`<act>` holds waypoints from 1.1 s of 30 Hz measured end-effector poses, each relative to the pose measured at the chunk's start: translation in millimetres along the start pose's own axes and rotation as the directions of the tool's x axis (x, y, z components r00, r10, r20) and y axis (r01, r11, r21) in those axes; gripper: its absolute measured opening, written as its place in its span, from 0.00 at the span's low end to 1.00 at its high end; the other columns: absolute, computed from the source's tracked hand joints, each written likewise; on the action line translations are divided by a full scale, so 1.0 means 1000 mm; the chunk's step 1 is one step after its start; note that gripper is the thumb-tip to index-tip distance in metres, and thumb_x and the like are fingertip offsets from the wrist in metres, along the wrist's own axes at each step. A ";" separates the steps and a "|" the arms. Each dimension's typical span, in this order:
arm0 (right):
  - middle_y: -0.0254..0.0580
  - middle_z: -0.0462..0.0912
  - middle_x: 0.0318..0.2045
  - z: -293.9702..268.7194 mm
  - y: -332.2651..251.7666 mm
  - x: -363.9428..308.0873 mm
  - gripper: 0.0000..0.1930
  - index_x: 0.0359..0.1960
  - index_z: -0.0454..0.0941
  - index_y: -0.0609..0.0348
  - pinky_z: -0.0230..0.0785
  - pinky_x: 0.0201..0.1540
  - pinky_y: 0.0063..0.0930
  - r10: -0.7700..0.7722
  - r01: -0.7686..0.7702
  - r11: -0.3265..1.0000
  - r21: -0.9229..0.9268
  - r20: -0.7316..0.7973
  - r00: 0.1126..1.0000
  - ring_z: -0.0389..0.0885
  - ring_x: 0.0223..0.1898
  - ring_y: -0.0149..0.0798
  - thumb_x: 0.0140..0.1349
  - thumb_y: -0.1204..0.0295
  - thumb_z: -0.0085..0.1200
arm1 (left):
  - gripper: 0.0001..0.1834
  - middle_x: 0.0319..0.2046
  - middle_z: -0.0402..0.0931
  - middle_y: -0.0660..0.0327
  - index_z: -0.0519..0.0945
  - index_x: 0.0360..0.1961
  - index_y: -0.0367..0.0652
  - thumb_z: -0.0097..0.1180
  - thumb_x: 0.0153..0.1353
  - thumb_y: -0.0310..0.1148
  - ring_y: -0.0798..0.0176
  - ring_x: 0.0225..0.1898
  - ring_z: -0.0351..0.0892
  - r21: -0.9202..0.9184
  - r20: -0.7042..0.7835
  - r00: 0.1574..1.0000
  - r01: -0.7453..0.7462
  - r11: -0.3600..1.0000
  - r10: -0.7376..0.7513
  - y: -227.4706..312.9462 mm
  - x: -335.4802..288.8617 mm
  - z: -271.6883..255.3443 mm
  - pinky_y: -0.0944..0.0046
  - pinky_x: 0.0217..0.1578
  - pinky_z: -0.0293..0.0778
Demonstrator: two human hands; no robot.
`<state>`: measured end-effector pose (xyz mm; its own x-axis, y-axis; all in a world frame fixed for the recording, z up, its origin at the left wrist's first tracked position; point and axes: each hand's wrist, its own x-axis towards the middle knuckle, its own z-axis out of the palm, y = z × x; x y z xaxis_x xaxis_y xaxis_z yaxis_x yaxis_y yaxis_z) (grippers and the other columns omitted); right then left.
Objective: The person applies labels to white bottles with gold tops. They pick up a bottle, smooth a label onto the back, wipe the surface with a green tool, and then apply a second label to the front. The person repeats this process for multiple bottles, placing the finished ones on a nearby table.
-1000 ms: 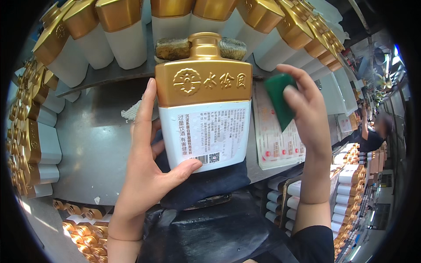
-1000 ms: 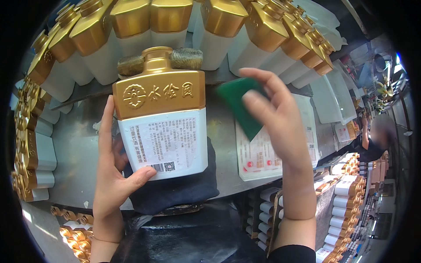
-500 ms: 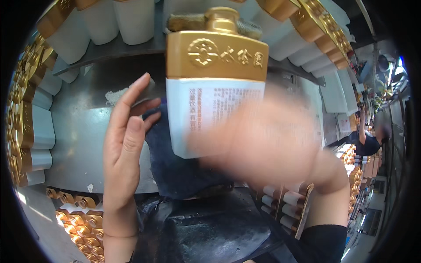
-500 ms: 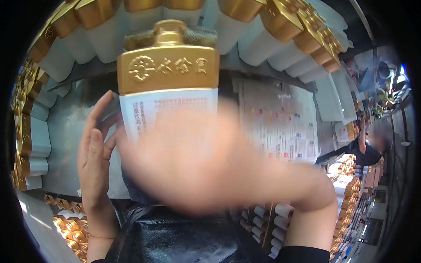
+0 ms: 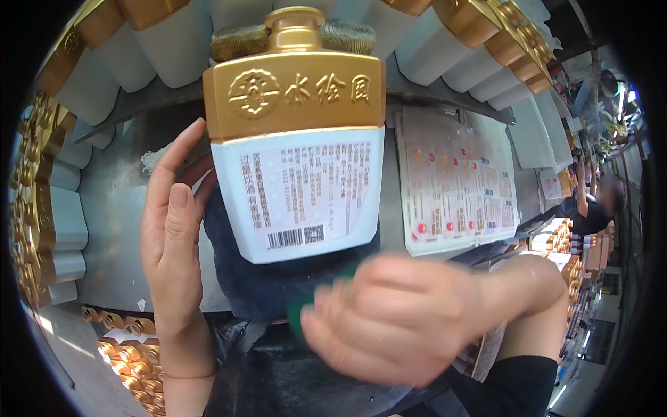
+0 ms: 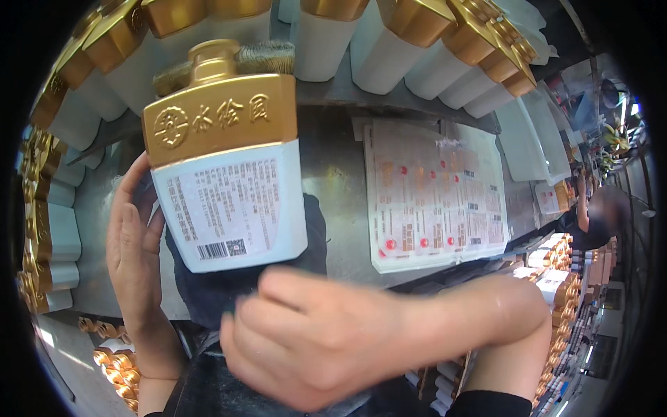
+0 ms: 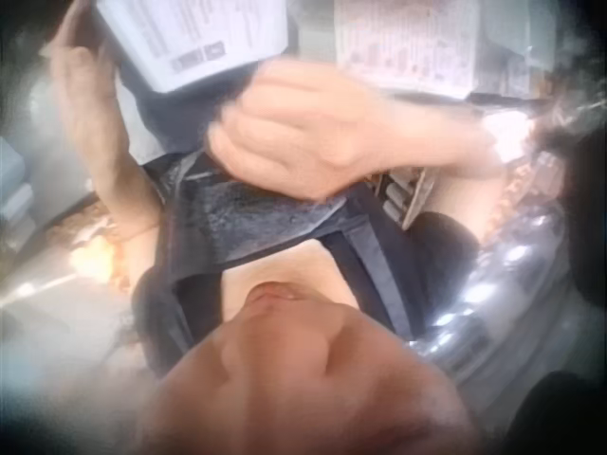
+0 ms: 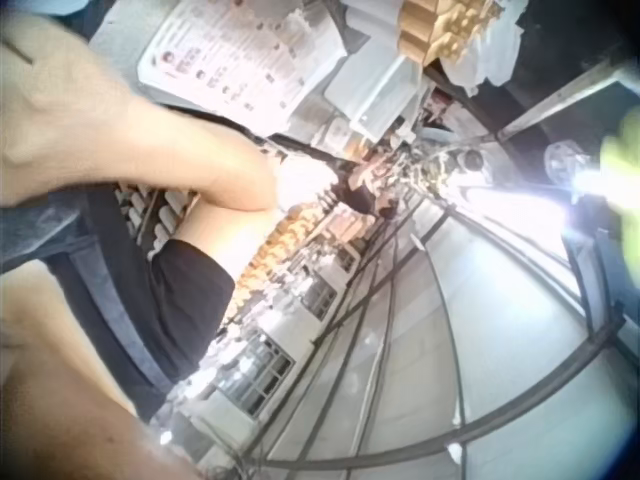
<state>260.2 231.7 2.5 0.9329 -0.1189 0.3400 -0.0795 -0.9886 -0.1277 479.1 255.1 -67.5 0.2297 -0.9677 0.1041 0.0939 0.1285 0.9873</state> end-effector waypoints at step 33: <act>0.44 0.82 0.25 -0.083 0.089 0.116 0.19 0.34 0.82 0.66 0.71 0.34 0.28 0.755 -0.767 0.636 0.088 0.134 0.642 0.77 0.25 0.35 0.65 0.58 0.52 | 0.54 0.58 0.66 0.45 0.61 0.65 0.33 0.77 0.40 0.45 0.47 0.61 0.63 0.493 0.318 0.948 -0.179 0.852 0.015 -0.006 -0.010 -0.013 0.54 0.63 0.58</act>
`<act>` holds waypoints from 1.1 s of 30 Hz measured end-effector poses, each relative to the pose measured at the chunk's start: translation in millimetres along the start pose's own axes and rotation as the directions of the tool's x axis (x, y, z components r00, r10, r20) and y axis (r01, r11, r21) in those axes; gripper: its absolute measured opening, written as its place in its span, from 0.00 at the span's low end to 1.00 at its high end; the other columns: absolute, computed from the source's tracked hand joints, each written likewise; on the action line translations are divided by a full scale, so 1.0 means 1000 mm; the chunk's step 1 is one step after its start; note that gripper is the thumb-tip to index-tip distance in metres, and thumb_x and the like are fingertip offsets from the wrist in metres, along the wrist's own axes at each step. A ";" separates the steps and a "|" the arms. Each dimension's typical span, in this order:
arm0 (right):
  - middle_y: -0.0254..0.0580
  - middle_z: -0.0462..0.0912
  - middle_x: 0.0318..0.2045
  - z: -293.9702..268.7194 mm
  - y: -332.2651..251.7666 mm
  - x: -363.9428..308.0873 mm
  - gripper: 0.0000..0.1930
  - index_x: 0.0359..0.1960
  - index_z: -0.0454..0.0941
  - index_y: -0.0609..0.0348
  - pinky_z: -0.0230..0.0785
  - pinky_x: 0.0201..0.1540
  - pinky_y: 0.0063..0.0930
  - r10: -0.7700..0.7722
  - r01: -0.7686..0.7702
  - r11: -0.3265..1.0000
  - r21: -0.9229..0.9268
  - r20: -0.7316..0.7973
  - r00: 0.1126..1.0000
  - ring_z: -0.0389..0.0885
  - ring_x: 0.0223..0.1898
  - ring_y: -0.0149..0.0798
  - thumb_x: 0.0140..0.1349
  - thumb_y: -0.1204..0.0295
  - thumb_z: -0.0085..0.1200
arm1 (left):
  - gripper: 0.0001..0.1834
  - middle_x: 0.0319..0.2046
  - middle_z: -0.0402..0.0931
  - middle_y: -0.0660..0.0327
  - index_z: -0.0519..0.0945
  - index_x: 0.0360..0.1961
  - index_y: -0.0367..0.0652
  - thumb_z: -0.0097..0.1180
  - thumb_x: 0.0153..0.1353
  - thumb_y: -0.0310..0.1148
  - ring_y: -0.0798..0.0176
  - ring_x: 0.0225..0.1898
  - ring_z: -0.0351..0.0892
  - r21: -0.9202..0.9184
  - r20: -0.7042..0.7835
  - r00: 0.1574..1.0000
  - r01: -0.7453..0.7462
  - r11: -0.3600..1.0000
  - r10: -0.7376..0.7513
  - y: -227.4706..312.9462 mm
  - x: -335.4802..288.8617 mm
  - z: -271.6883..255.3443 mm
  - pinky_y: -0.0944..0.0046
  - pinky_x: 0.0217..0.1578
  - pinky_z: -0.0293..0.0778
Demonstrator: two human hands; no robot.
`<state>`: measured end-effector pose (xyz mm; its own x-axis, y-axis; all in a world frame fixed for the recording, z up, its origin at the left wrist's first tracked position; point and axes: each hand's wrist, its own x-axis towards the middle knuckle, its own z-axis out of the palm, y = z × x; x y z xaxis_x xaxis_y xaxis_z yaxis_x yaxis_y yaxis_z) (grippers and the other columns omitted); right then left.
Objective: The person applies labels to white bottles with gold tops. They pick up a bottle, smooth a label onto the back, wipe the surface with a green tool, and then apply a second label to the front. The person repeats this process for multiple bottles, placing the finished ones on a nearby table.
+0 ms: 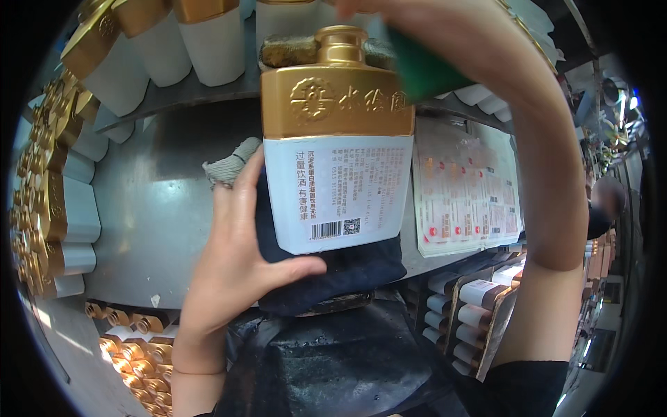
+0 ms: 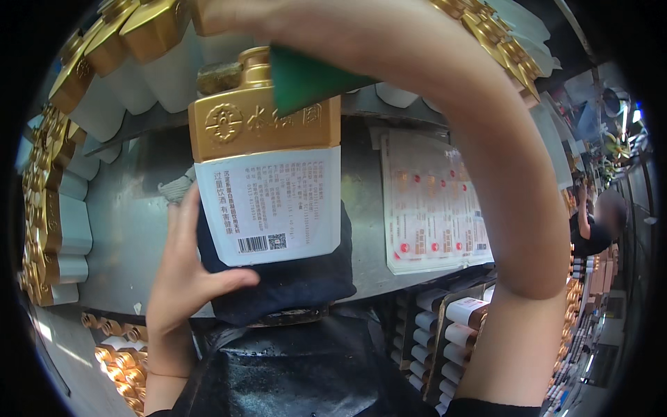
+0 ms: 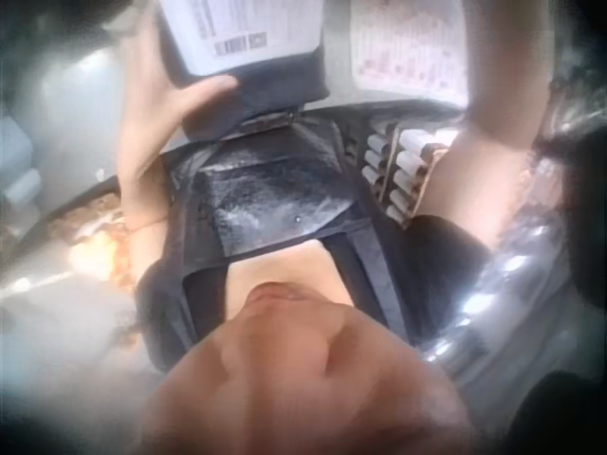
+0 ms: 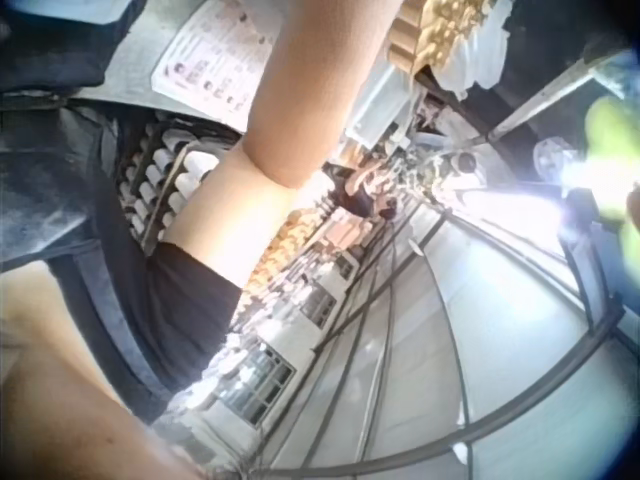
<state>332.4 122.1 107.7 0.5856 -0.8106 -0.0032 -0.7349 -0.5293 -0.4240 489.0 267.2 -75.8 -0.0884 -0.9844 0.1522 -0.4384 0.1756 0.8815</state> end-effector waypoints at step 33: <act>0.39 0.77 0.23 0.025 0.338 -0.223 0.15 0.48 0.82 0.58 0.67 0.34 0.26 0.505 -0.511 0.859 0.024 -0.205 0.838 0.73 0.27 0.30 0.60 0.69 0.57 | 0.62 0.71 0.49 0.53 0.49 0.74 0.46 0.72 0.44 0.54 0.53 0.70 0.53 0.119 -0.303 0.942 -0.113 0.986 0.144 0.006 -0.002 0.031 0.53 0.67 0.57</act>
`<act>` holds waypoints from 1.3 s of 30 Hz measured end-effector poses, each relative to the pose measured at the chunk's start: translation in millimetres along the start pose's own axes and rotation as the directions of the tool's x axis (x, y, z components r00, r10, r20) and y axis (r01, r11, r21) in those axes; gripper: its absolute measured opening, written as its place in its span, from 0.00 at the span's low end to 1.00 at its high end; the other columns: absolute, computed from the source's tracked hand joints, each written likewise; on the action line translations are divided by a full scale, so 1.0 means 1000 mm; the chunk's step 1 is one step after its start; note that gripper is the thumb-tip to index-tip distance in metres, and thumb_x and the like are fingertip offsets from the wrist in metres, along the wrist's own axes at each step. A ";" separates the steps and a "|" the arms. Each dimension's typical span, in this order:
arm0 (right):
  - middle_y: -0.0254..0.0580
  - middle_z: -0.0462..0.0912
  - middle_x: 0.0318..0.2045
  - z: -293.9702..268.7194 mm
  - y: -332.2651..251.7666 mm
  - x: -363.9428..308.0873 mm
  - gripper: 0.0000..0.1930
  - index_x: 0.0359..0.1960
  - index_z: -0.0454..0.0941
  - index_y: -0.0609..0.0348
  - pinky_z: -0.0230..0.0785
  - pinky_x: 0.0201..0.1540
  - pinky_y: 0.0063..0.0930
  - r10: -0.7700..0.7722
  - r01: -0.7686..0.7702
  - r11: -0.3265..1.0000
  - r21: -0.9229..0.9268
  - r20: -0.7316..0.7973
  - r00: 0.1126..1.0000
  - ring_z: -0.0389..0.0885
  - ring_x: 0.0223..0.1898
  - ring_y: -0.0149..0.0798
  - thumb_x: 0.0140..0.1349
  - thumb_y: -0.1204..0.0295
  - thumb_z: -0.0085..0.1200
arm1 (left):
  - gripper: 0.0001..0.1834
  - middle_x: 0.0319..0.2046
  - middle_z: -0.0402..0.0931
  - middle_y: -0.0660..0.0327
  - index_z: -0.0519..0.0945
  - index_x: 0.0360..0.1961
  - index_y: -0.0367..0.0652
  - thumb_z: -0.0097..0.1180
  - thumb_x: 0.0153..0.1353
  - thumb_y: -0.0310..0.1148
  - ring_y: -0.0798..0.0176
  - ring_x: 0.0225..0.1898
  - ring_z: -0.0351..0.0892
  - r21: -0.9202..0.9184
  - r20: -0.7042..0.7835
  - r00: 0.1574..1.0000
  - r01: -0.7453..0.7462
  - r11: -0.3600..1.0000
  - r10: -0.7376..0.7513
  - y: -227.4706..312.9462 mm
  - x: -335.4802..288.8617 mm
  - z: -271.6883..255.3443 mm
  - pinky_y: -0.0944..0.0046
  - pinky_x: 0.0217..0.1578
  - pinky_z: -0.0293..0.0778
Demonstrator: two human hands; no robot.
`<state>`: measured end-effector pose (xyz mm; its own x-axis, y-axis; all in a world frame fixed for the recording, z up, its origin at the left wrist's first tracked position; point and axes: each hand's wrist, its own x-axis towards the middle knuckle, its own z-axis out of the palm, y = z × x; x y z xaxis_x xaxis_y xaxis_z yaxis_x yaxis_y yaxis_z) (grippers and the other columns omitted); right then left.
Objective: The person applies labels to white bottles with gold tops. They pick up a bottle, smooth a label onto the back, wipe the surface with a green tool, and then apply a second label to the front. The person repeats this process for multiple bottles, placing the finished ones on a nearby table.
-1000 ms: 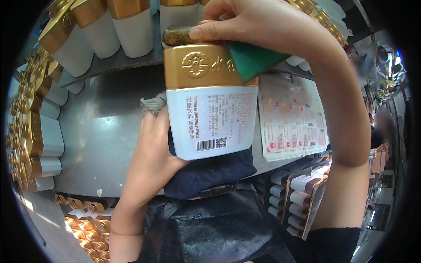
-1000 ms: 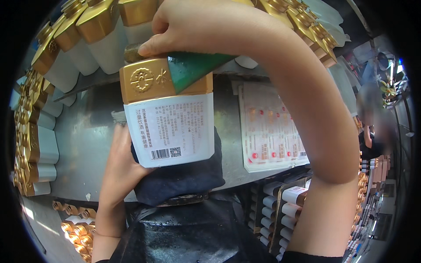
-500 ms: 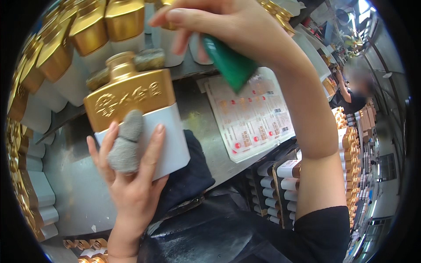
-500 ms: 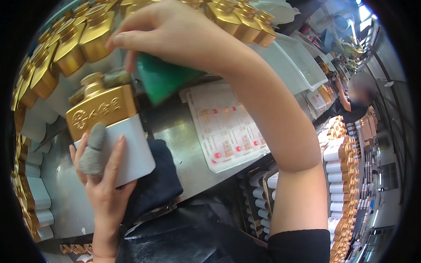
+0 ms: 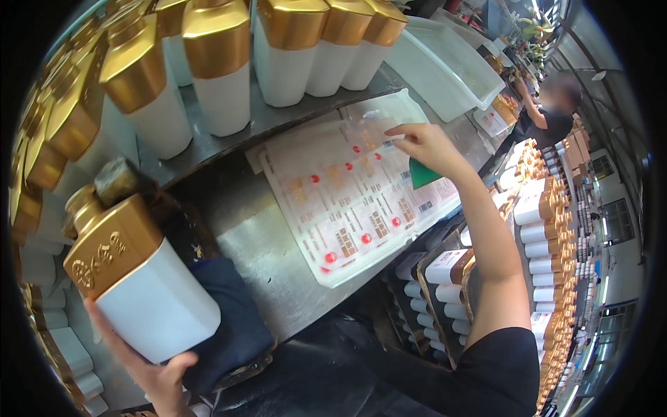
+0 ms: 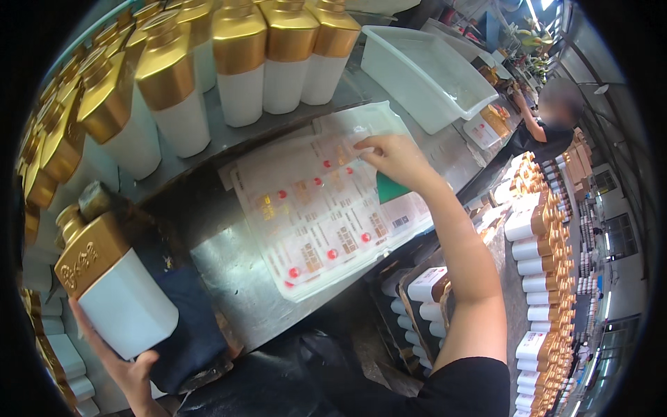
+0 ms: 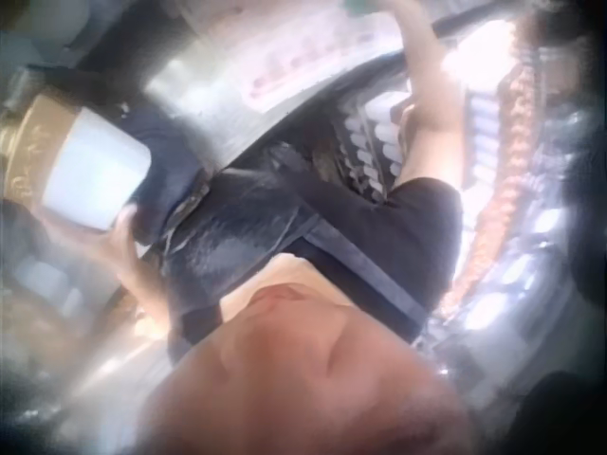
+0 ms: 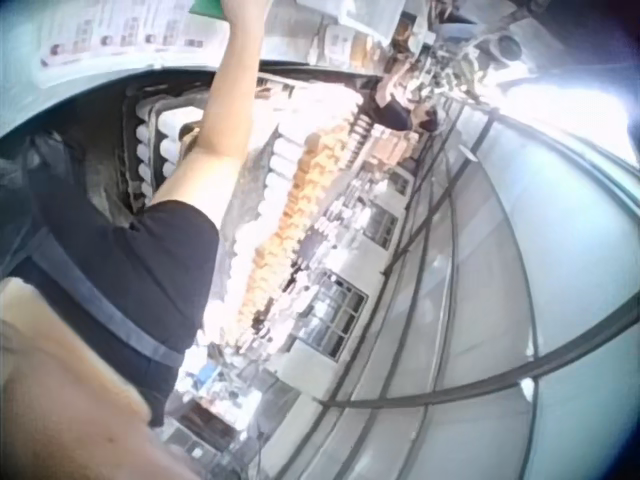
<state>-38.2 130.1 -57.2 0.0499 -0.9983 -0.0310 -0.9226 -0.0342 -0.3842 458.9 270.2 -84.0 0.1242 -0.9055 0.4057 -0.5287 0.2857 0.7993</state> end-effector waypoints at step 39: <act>0.35 0.79 0.34 0.052 0.030 0.138 0.11 0.37 0.77 0.54 0.67 0.46 0.28 -0.193 0.235 0.970 -0.071 0.369 0.909 0.76 0.38 0.36 0.53 0.70 0.63 | 0.15 0.51 0.75 0.55 0.75 0.53 0.34 0.47 0.66 0.21 0.63 0.54 0.75 -0.086 -0.325 0.930 0.155 0.984 -0.175 0.014 -0.017 -0.020 0.60 0.58 0.71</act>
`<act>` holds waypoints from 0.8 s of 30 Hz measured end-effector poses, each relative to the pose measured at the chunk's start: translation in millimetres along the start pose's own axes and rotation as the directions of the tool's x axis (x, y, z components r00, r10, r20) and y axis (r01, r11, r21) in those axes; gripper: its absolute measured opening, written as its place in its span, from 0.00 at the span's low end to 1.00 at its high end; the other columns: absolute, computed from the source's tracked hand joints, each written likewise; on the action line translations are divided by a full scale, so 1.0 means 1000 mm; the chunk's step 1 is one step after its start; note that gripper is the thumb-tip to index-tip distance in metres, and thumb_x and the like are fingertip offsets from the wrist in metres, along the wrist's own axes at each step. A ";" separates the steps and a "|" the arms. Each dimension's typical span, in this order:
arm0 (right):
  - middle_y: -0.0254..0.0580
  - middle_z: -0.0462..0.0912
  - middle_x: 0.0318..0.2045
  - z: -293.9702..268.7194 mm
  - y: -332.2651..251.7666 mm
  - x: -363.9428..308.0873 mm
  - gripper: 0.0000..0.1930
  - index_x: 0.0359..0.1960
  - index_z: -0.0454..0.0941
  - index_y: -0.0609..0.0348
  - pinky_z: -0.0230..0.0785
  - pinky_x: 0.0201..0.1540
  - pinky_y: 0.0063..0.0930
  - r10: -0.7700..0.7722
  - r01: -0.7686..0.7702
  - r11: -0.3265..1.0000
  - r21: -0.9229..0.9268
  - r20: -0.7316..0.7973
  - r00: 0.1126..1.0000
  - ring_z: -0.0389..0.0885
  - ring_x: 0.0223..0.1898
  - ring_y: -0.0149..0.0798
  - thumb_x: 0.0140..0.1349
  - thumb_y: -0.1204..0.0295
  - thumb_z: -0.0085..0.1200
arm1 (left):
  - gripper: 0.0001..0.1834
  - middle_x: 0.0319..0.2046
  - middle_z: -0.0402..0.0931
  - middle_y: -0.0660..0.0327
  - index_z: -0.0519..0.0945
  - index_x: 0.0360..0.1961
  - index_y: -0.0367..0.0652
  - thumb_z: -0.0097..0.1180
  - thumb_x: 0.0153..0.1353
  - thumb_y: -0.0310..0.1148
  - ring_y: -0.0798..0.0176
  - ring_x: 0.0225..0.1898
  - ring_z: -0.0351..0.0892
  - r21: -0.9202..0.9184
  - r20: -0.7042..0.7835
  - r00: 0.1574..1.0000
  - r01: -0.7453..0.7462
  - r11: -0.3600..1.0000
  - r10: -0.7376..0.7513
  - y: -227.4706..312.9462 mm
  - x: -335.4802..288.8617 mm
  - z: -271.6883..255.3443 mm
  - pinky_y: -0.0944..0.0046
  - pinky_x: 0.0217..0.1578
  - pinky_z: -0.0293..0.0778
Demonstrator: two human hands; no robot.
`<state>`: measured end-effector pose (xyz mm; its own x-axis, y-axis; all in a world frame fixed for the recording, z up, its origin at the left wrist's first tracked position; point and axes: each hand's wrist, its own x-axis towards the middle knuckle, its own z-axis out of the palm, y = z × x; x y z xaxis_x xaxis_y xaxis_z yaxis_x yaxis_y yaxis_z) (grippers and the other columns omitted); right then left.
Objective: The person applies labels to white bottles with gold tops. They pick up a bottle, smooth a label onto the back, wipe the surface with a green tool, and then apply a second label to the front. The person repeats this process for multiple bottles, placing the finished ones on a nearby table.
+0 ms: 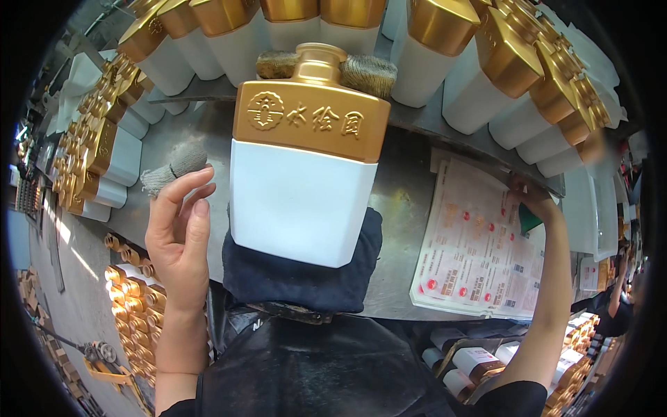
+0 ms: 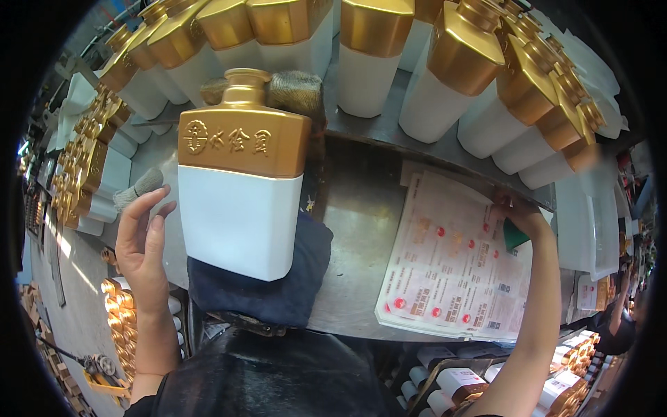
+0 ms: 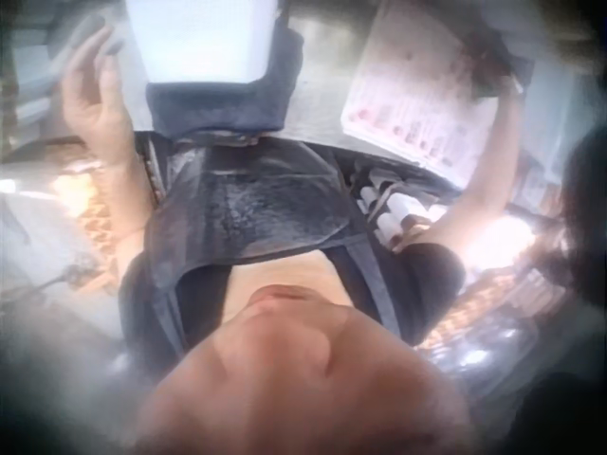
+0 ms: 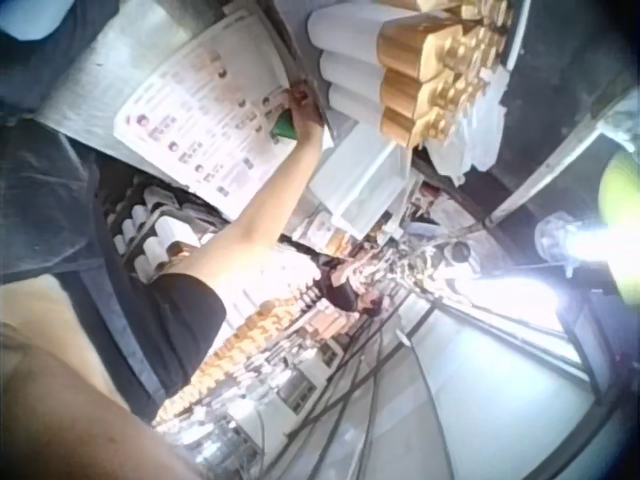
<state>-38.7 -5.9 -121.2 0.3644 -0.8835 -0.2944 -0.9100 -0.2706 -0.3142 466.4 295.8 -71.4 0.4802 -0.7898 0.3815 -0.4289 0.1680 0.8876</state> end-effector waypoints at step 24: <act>0.40 0.83 0.28 -0.013 -0.303 -0.183 0.06 0.40 0.75 0.69 0.73 0.36 0.17 -0.139 0.288 0.443 0.849 -0.253 0.958 0.83 0.32 0.27 0.66 0.78 0.53 | 0.40 0.57 0.71 0.51 0.69 0.61 0.31 0.66 0.56 0.48 0.58 0.59 0.69 -0.444 0.659 0.705 0.080 0.893 0.264 0.063 0.031 0.038 0.59 0.54 0.71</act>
<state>167.3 232.3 39.8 0.4255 -0.9049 -0.0103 -0.1302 -0.0500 -0.9902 424.9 259.4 -13.8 -0.2788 -0.9007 0.3331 -0.0046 0.3481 0.9374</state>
